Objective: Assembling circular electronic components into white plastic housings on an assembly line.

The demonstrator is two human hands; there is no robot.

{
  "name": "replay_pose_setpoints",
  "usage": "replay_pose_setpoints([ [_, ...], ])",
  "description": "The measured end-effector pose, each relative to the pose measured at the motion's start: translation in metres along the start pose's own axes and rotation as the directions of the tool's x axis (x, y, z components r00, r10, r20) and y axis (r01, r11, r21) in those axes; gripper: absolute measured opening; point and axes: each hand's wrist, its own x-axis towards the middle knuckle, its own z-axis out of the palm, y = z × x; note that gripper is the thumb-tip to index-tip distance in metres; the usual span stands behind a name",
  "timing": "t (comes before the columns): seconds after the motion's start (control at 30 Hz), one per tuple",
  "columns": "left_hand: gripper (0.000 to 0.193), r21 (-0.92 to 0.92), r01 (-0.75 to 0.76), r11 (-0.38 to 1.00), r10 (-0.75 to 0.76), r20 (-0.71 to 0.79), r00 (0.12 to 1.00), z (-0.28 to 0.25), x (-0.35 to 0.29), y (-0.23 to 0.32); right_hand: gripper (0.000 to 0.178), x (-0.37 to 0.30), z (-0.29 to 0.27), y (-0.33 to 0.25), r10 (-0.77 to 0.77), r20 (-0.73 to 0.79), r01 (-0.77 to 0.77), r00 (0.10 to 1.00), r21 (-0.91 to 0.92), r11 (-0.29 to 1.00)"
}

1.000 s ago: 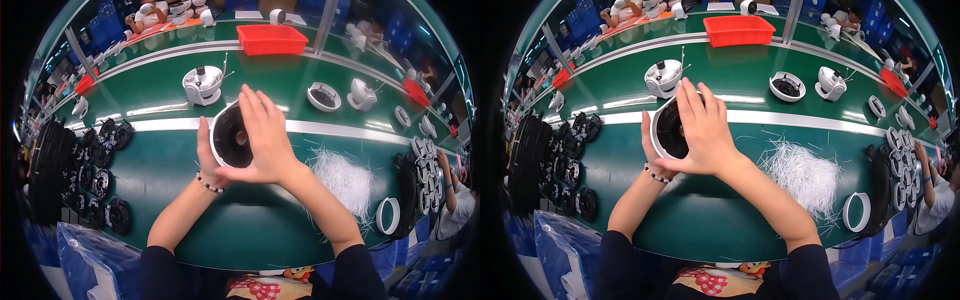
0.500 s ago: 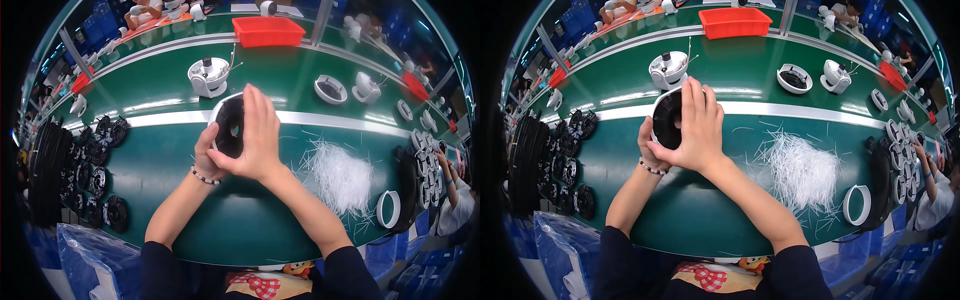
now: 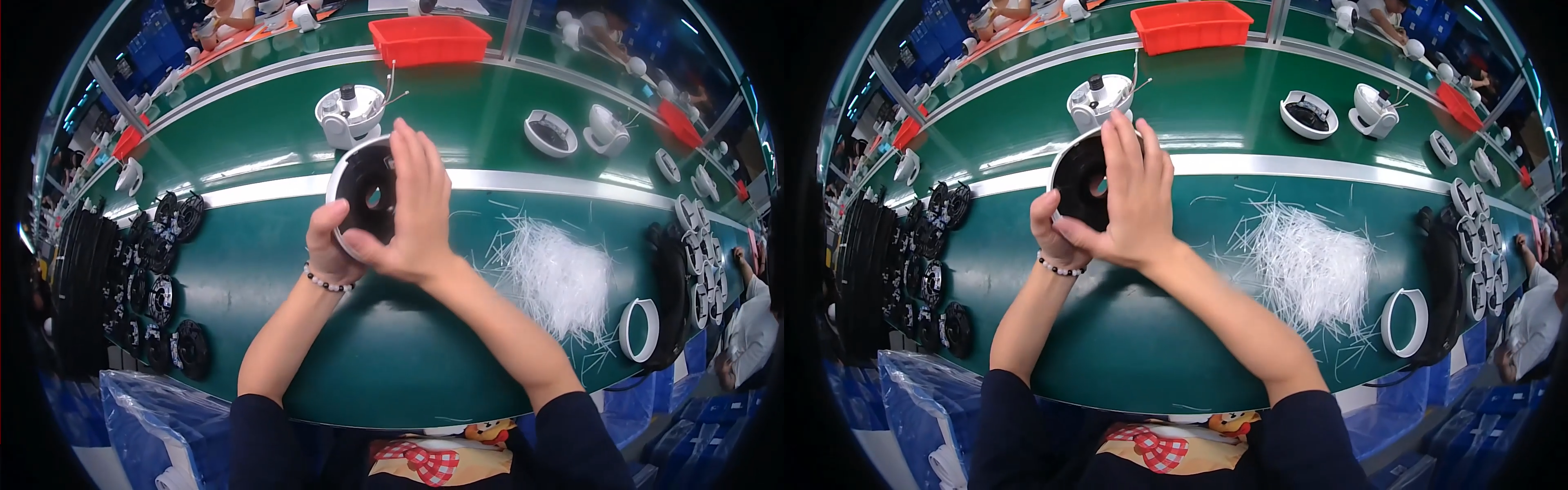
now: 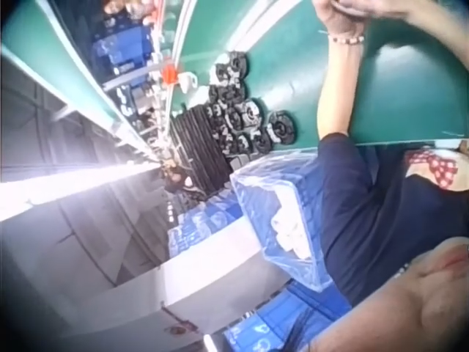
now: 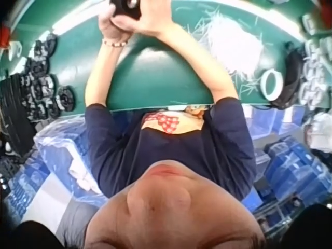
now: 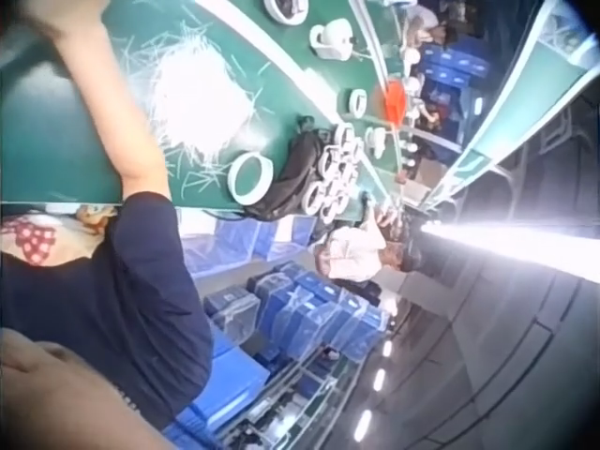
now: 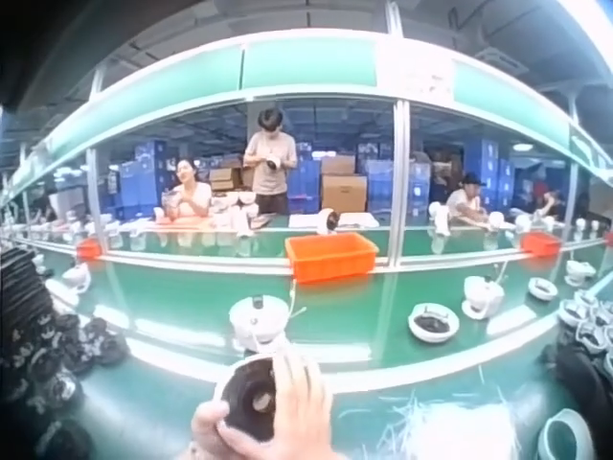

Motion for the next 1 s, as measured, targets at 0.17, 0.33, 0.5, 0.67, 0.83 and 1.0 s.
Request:
replay_pose_setpoints([
  [0.17,0.074,0.108,0.051,0.993,-0.053,0.011,0.999,0.002,-0.001,0.003,0.035,0.031,-0.020,0.016,0.534,-0.013,-0.425,0.845,0.588,0.688],
  [0.33,0.050,0.863,-0.506,-0.012,0.276,0.489,0.828,-0.008,0.005,0.013,0.056,0.017,-0.017,0.043,0.571,-0.004,-0.490,0.821,0.509,0.708],
  [0.5,0.027,0.892,-0.447,0.068,0.318,0.406,0.857,0.006,0.004,0.012,0.057,0.014,-0.020,0.047,0.619,0.070,-0.585,0.782,0.424,0.691],
  [0.67,0.026,0.886,-0.073,0.458,0.089,0.036,0.995,-0.028,0.008,0.012,0.046,0.022,-0.026,0.048,0.594,0.283,-0.650,0.753,0.179,0.739],
  [0.83,0.034,0.675,0.119,0.728,-0.036,-0.136,0.990,-0.023,0.010,0.007,0.041,0.031,-0.031,0.049,0.518,0.280,-0.572,0.808,0.166,0.803],
  [1.0,0.037,0.535,0.136,0.834,-0.008,-0.235,0.972,-0.021,0.017,0.001,0.058,0.025,-0.020,0.061,0.626,0.233,-0.668,0.744,0.234,0.706],
])
